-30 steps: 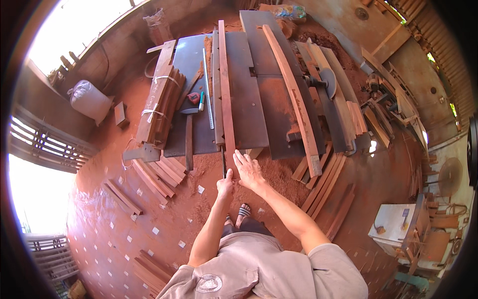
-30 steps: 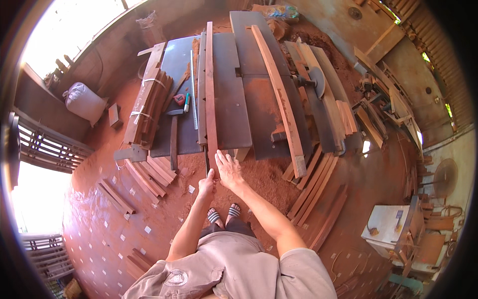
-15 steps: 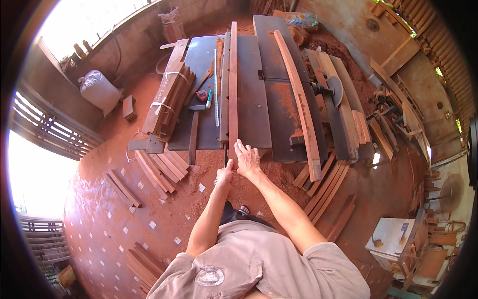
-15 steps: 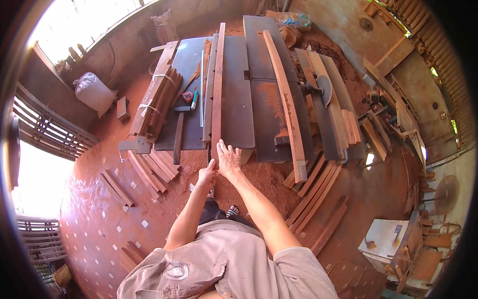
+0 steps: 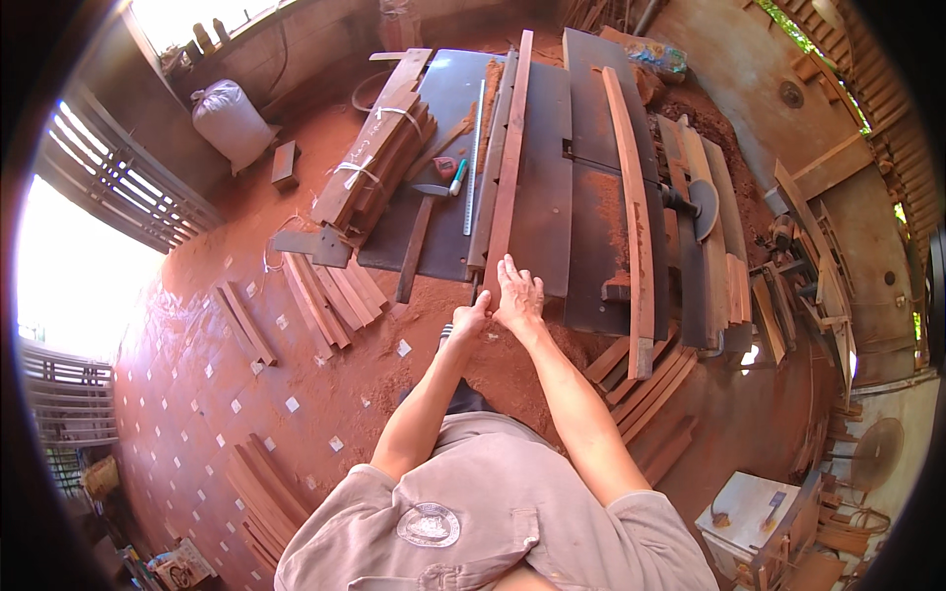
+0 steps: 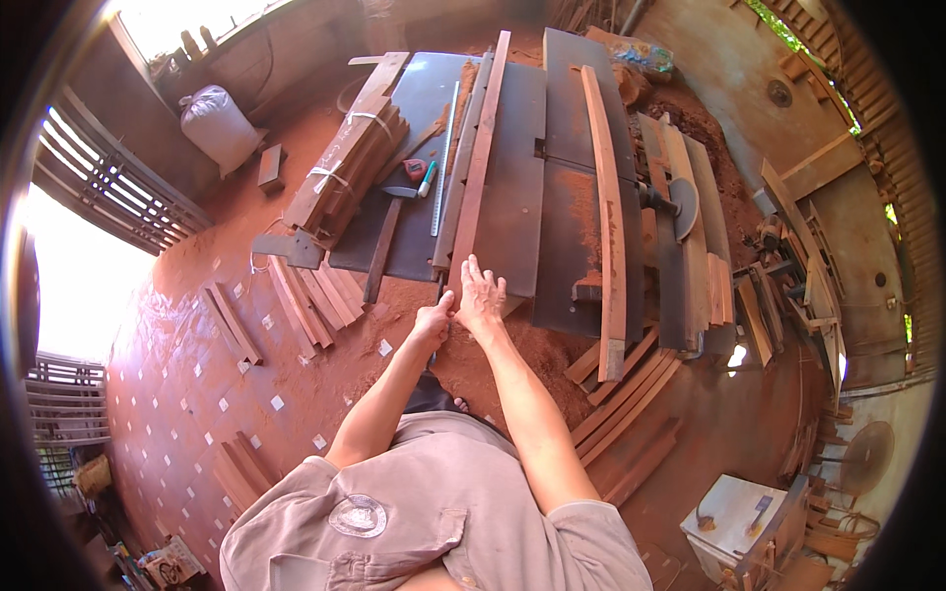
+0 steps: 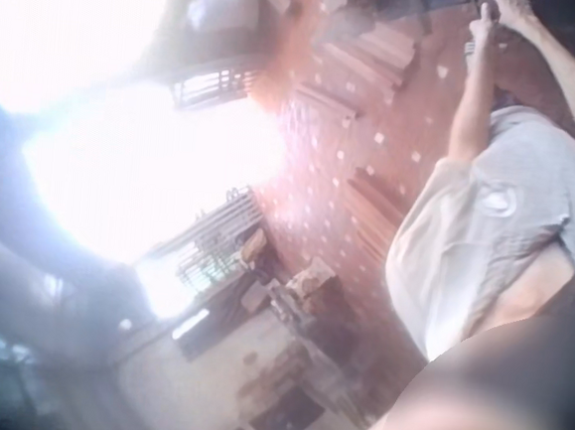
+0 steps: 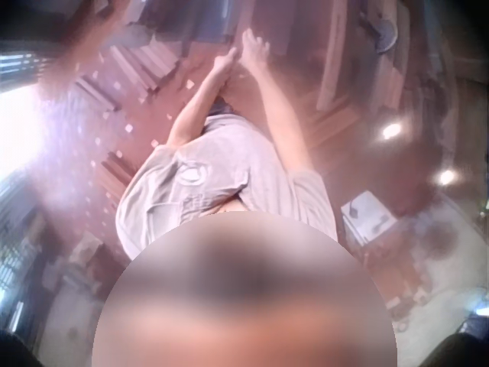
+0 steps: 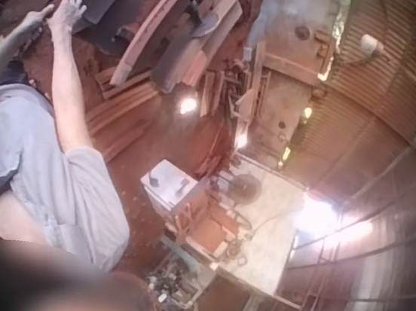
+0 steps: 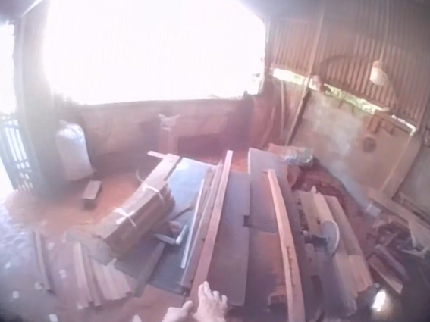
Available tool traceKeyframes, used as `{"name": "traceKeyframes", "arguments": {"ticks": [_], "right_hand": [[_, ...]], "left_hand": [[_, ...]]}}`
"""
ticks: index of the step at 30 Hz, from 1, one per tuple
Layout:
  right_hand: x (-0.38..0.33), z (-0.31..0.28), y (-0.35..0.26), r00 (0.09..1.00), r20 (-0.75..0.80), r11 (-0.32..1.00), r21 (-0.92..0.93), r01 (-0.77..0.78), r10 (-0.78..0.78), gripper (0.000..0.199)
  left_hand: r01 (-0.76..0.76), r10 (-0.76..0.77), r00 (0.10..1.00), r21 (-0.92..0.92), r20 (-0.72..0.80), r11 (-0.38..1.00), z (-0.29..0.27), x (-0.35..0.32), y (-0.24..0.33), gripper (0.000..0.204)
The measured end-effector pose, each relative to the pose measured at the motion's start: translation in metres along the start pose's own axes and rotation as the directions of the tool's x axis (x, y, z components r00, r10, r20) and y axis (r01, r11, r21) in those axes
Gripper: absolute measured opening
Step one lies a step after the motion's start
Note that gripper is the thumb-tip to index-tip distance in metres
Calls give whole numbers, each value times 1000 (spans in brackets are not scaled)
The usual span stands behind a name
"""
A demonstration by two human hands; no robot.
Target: The person repeatedly picks up long wooden planks, aligns them on a table saw, and pushes them through the blade to cut them. After each cut, the person removes the cut piece and places it on the floor before retrieving the next plank.
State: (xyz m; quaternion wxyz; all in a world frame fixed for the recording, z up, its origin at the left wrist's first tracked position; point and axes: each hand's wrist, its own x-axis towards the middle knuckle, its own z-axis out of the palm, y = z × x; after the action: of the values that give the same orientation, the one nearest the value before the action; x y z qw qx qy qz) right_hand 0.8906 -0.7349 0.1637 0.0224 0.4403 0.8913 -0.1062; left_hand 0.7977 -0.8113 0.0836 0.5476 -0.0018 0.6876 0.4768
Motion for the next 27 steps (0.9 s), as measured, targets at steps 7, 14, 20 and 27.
{"name": "traceKeyframes", "arguments": {"ticks": [7, 14, 20, 27], "right_hand": [[21, -1, -4, 1000, 2, 1000, -15, 26, -26, 113], [42, -3, 13, 999, 25, 999, -42, -29, 31, 104], [61, -4, 8, 1000, -2, 998, -63, -28, 27, 92], [83, 6, 23, 997, -44, 997, -25, -67, 66, 80]], "left_hand": [[-73, 73, 997, 94, 6, 993, -9, 24, 2, 48], [-575, 686, 600, 818, 412, 11, -15, -27, 84, 81], [-457, 635, 534, 823, 557, -338, 8, 0, 108, 86], [-443, 555, 614, 827, 561, -345, 32, 21, 124, 82]]}}
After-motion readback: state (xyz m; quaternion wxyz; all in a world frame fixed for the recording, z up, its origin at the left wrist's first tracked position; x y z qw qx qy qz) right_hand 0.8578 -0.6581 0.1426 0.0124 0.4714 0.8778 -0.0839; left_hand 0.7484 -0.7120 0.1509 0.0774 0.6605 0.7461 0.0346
